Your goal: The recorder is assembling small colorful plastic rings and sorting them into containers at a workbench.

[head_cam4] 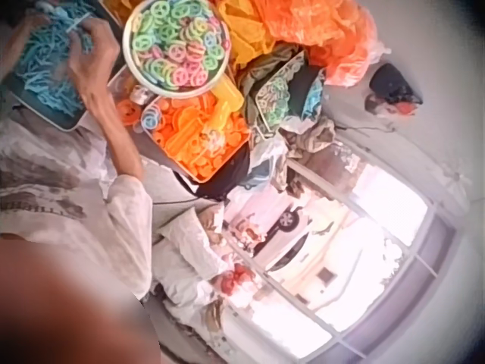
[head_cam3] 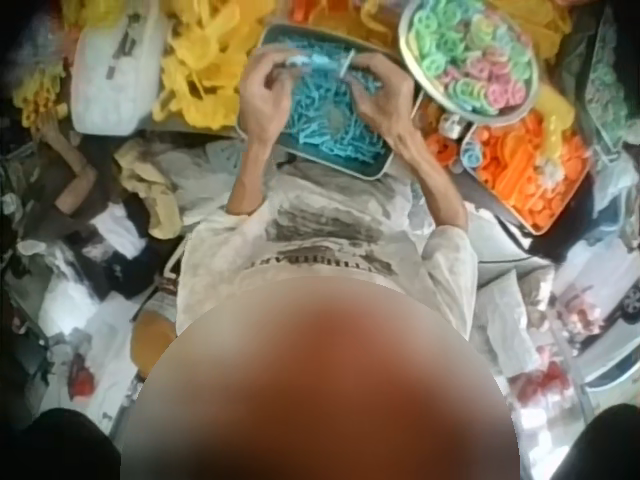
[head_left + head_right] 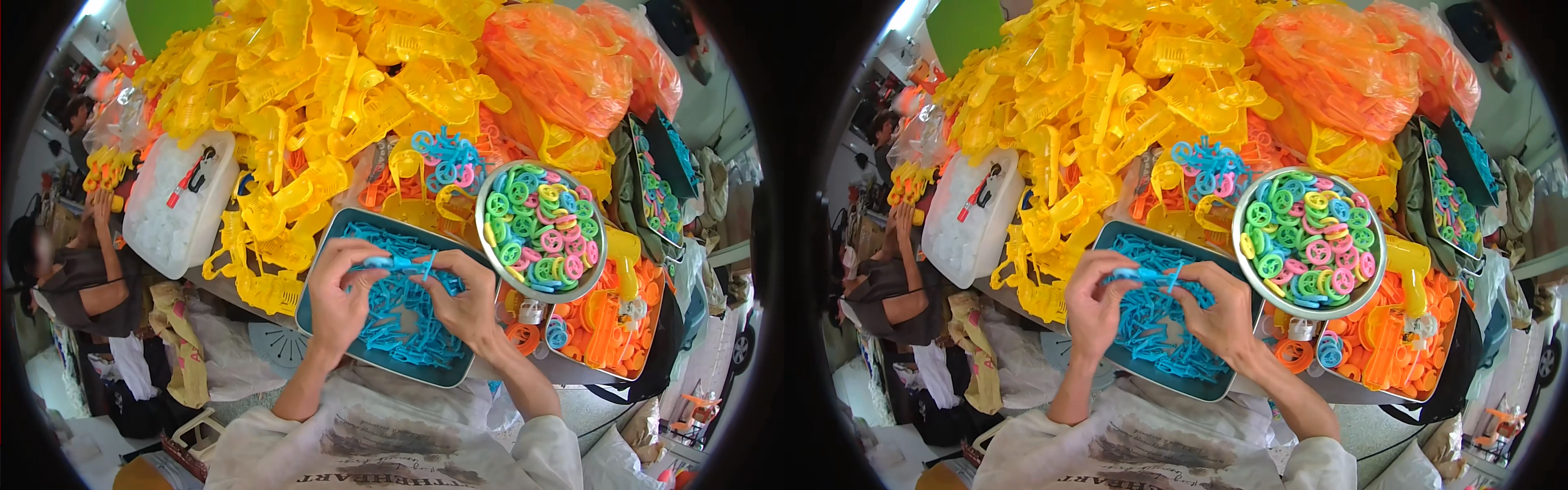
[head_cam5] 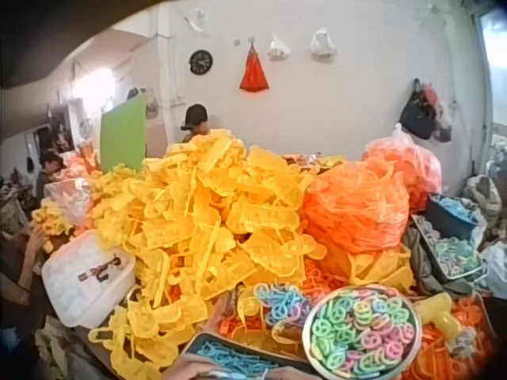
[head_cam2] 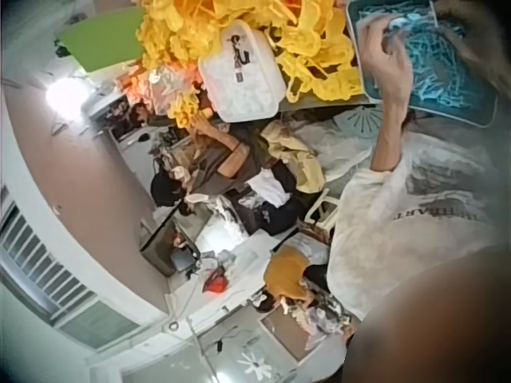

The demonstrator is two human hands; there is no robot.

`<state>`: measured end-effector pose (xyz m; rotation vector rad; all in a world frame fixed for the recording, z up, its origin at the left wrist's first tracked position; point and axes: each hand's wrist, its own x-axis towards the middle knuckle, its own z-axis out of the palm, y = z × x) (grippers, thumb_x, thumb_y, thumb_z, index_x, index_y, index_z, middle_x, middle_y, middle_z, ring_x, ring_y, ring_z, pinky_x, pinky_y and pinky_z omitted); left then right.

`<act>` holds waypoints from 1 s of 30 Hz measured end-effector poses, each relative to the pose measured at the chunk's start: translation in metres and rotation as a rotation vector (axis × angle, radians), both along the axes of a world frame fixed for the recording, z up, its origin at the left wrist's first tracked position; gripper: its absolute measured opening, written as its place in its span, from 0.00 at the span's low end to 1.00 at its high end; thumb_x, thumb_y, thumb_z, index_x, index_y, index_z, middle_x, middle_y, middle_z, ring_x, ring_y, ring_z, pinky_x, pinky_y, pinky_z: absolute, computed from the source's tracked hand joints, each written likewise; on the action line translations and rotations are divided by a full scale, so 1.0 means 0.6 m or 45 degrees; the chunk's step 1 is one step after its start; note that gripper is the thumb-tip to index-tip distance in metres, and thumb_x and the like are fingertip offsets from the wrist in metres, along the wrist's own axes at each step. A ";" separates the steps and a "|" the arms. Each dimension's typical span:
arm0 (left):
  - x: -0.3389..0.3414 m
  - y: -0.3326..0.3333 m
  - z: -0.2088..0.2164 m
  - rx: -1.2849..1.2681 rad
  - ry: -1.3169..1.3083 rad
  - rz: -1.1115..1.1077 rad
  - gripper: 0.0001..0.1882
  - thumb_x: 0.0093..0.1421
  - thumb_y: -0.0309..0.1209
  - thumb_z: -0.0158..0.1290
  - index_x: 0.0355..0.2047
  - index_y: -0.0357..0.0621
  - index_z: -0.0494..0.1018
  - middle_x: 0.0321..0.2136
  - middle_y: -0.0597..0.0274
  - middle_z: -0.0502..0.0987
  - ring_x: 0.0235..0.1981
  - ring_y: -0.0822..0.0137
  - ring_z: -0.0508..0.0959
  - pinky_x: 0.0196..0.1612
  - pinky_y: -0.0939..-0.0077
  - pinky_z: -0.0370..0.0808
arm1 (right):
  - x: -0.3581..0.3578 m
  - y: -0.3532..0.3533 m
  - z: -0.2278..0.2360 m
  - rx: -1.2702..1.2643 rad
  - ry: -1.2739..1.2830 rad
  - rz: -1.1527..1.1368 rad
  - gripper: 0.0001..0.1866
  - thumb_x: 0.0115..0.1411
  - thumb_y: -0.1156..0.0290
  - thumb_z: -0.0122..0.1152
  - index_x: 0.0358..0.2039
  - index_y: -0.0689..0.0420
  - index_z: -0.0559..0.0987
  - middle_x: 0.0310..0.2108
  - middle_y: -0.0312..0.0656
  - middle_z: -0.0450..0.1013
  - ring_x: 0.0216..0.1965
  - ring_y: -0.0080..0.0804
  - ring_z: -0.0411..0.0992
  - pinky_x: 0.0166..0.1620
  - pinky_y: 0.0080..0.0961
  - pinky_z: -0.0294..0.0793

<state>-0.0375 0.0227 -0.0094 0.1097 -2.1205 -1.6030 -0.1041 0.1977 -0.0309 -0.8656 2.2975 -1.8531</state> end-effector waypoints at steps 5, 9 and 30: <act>-0.120 -0.027 0.072 0.167 -0.124 -0.140 0.08 0.60 0.21 0.55 0.41 0.35 0.74 0.33 0.61 0.78 0.32 0.75 0.77 0.34 0.82 0.72 | 0.009 -0.008 0.014 -0.174 -0.244 -0.041 0.27 0.56 0.80 0.66 0.56 0.63 0.71 0.49 0.46 0.76 0.41 0.29 0.79 0.44 0.24 0.79; -0.231 -0.025 0.084 0.077 -0.093 -0.256 0.10 0.60 0.26 0.57 0.40 0.34 0.74 0.32 0.61 0.80 0.31 0.74 0.78 0.33 0.79 0.72 | 0.004 -0.007 0.009 -0.060 -0.168 -0.007 0.18 0.60 0.75 0.63 0.51 0.63 0.75 0.45 0.44 0.78 0.40 0.29 0.79 0.44 0.27 0.78; -0.065 -0.072 -0.007 -0.769 -0.376 -0.271 0.10 0.53 0.25 0.61 0.37 0.41 0.76 0.32 0.59 0.75 0.27 0.63 0.73 0.33 0.69 0.71 | 0.001 -0.010 0.009 -0.082 -0.324 -0.048 0.16 0.73 0.72 0.37 0.55 0.61 0.70 0.40 0.43 0.77 0.33 0.23 0.74 0.36 0.20 0.74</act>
